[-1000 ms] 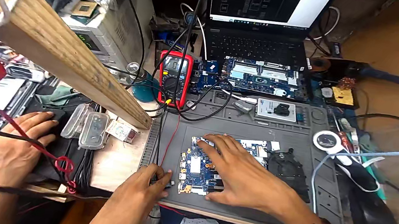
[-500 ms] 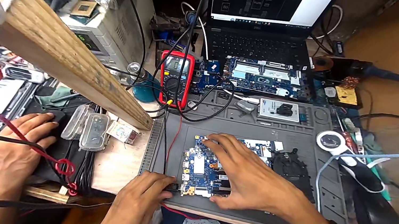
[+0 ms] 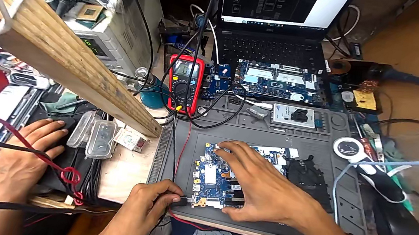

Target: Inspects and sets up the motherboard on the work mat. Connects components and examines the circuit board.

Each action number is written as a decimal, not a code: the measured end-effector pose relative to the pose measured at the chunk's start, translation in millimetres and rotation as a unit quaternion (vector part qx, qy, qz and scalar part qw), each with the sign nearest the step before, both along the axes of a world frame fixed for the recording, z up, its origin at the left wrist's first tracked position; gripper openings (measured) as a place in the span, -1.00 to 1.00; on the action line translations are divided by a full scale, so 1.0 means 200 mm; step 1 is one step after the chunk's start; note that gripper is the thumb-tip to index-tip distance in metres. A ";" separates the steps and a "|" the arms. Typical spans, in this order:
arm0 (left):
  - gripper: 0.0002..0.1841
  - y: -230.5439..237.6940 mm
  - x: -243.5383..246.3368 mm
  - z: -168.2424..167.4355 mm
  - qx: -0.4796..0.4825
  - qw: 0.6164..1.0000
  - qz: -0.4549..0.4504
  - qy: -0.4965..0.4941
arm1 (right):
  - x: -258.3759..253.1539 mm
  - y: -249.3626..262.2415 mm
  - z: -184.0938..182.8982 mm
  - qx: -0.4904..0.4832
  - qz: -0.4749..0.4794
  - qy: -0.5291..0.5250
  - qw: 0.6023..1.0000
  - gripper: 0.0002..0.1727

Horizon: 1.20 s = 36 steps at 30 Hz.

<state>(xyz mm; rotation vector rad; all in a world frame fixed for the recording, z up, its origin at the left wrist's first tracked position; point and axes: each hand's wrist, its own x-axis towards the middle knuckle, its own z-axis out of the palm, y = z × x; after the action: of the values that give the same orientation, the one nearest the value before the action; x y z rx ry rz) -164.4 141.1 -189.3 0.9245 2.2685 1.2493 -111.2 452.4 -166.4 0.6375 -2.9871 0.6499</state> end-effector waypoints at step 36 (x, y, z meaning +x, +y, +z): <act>-0.82 0.05 -0.01 0.05 0.019 0.989 -0.016 -0.144 | 0.02 0.01 -0.08 -0.065 0.015 0.061 0.996 0.28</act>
<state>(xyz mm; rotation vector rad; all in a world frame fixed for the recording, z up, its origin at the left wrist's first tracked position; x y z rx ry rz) -166.7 152.1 -179.8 0.7373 2.0042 1.3223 -106.4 455.3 -181.5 0.6873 -2.8021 0.7705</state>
